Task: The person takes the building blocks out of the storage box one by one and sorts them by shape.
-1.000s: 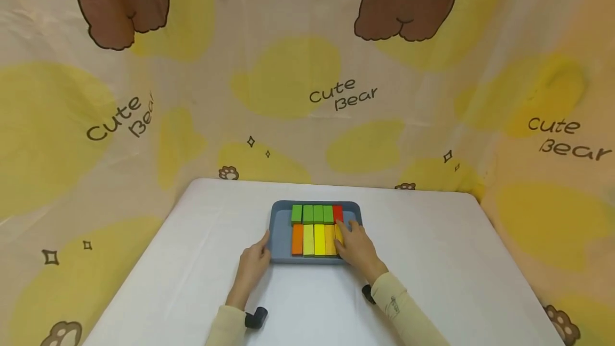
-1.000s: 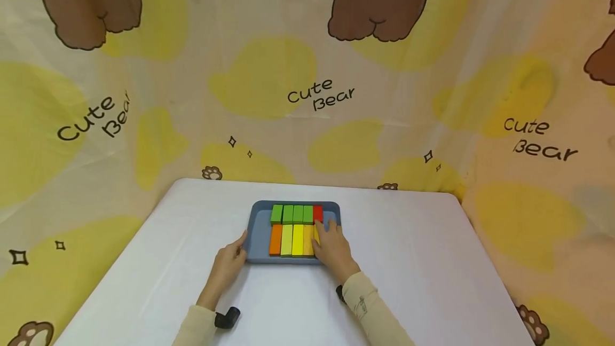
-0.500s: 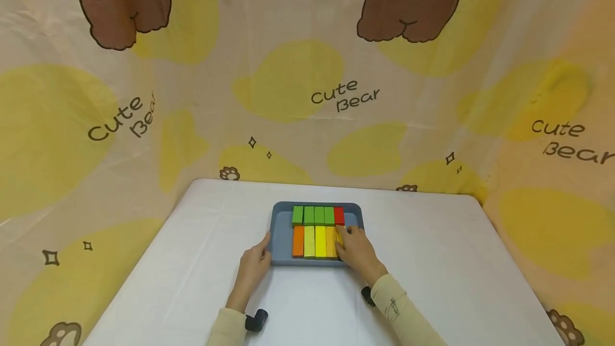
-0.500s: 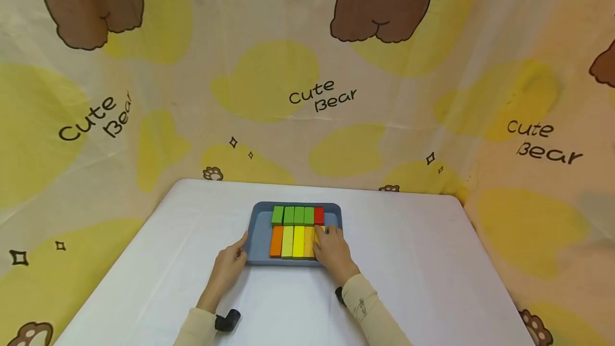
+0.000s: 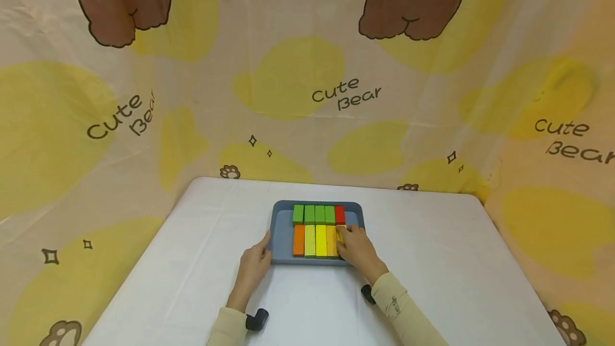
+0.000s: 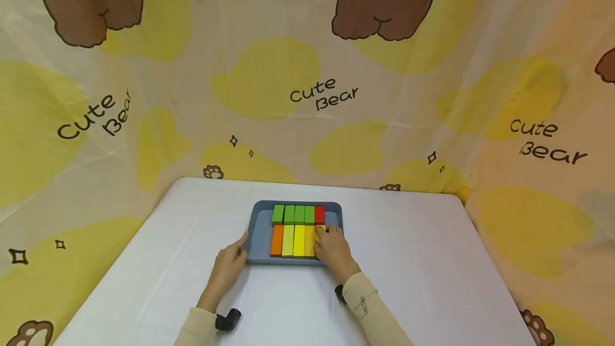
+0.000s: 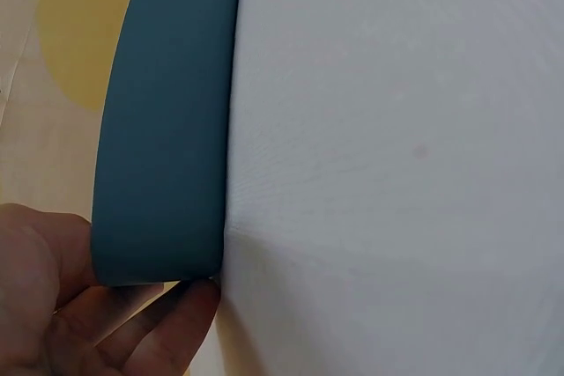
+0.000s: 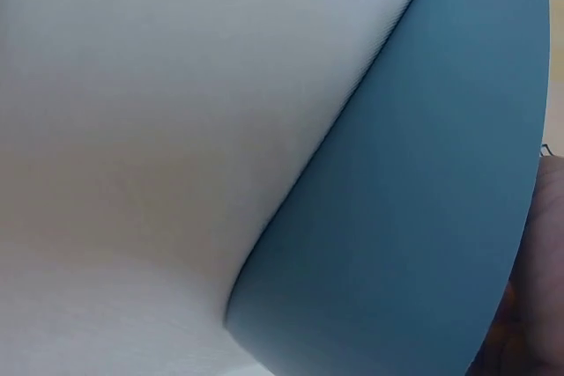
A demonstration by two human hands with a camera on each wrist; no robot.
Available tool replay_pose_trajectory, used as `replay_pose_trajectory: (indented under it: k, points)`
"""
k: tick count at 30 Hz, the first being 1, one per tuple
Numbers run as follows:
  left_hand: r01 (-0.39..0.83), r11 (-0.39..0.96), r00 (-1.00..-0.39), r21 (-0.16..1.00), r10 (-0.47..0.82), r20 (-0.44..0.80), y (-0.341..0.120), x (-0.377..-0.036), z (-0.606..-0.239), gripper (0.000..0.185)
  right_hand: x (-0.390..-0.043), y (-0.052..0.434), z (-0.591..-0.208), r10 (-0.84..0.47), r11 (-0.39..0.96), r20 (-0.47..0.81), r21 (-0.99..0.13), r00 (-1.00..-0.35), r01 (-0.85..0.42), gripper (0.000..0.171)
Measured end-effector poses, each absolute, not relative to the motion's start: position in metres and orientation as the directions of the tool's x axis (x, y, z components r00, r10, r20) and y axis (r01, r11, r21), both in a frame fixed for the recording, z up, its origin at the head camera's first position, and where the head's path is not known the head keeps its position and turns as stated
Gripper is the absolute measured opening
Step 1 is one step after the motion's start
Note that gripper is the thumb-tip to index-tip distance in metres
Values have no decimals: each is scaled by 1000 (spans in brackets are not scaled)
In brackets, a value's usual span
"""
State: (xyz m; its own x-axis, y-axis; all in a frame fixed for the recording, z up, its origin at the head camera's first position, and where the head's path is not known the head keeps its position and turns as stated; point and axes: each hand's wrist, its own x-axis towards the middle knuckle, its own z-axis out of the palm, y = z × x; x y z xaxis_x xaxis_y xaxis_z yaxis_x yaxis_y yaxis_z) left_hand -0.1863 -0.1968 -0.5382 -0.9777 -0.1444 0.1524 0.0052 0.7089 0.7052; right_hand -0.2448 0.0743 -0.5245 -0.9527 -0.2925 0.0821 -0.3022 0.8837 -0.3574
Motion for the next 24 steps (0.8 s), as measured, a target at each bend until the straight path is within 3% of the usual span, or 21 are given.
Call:
replay_pose_trajectory:
  k: [9,24]
  points:
    - [6,706,-972,708,-161,169,-195,-186,-538,52,-246,73,-522,-275,890,50,-365,-960,-274,42]
    - [0,714,-975,700,-157,160,-196,-187,-540,52,-247,67,-522,-243,931,35,-272,-969,-243,45]
